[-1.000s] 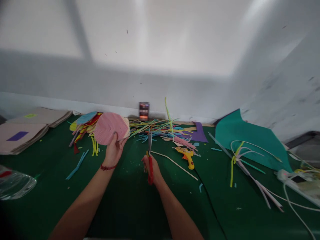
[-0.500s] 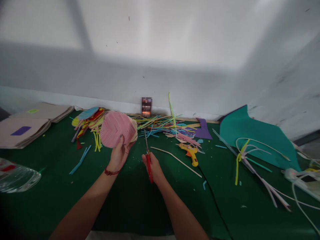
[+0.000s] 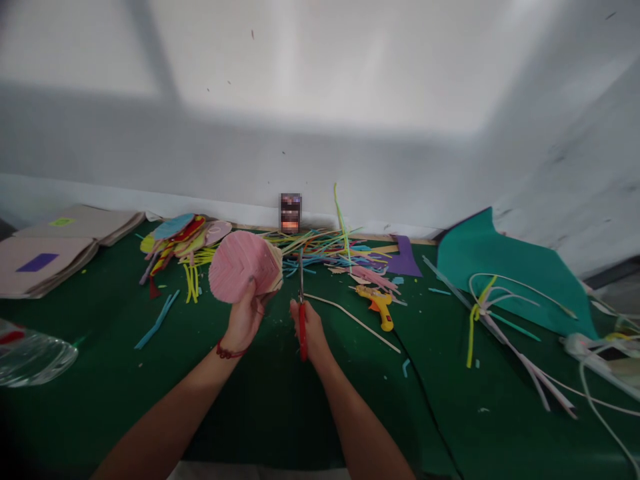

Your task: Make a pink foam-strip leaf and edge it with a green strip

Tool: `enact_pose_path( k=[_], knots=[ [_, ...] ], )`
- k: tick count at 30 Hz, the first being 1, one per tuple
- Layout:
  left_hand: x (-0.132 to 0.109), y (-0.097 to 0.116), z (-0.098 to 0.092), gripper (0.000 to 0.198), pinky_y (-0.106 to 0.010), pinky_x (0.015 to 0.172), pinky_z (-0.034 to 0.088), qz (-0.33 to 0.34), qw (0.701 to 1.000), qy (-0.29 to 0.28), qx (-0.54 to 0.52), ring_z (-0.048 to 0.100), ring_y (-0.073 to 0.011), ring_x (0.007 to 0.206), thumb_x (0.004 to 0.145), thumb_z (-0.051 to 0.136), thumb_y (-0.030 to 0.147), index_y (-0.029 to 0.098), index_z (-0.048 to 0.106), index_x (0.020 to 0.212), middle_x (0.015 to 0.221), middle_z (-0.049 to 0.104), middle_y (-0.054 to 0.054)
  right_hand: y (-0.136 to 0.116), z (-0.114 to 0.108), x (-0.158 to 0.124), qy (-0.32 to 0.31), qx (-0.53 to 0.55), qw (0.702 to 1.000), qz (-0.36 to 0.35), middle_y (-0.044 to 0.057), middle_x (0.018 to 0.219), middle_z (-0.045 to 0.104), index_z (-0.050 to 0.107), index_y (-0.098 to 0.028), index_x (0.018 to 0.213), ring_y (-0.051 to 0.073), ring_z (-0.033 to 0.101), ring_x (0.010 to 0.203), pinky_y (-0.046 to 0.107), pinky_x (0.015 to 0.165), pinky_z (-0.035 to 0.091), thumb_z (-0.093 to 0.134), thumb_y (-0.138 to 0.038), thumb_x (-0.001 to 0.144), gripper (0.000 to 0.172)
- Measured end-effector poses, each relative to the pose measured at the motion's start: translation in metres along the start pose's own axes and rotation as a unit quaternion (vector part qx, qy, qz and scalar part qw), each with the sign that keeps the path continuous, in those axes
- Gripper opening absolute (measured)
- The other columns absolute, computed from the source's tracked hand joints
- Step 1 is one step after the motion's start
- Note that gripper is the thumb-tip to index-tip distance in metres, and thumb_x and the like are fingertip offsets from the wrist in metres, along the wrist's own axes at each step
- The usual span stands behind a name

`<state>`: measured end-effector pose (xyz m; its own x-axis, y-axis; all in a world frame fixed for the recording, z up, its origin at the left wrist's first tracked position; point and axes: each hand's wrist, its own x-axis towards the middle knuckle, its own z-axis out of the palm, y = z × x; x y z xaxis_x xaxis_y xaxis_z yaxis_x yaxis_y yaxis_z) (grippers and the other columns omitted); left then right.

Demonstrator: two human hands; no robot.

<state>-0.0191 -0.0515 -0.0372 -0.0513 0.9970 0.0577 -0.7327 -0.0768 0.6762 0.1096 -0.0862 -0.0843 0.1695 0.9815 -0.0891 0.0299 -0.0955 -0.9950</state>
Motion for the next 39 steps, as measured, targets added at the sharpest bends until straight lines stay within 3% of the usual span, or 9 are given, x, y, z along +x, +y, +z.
enact_pose_path(
  k=[10,18,31,39],
  knots=[
    [0.002,0.001,0.0,0.046,-0.043,0.099,0.049,-0.003,1.0,-0.002,-0.009,0.064,-0.0261,0.108,0.075,0.076,0.035,0.02,0.064,0.116,0.108,0.072,-0.007,-0.006,-0.004,-0.002,0.009,-0.03,0.999,-0.023,-0.003,0.061,0.052,0.055,-0.019,0.076,0.008,0.04,0.042,0.022,0.038,0.036,0.046,-0.081,0.072,0.062],
    [0.003,0.0,-0.001,0.048,-0.043,0.098,0.048,-0.001,1.0,0.012,-0.017,0.064,-0.0257,0.108,0.073,0.078,0.033,0.022,0.063,0.117,0.109,0.071,-0.007,-0.009,-0.006,-0.004,0.014,-0.048,0.998,-0.028,-0.006,0.046,0.041,0.049,-0.021,0.067,0.01,0.04,0.04,0.022,0.04,0.035,0.043,-0.08,0.076,0.059],
    [0.002,-0.001,-0.001,0.045,-0.041,0.098,0.05,0.001,1.0,0.016,-0.013,0.065,-0.0244,0.106,0.075,0.076,0.032,0.022,0.064,0.117,0.111,0.071,-0.006,-0.011,-0.005,-0.005,0.016,-0.032,0.999,0.0,-0.006,0.043,0.041,0.05,-0.021,0.066,0.01,0.039,0.037,0.022,0.037,0.033,0.045,-0.081,0.073,0.061],
    [0.001,-0.002,0.0,0.053,-0.04,0.097,0.05,0.004,1.0,0.004,0.001,0.064,-0.0242,0.108,0.075,0.076,0.034,0.023,0.06,0.124,0.119,0.068,-0.008,-0.019,-0.002,-0.008,0.025,-0.004,0.999,0.041,-0.007,0.044,0.043,0.049,-0.021,0.066,0.008,0.038,0.033,0.021,0.033,0.03,0.048,-0.081,0.071,0.06]
  ],
)
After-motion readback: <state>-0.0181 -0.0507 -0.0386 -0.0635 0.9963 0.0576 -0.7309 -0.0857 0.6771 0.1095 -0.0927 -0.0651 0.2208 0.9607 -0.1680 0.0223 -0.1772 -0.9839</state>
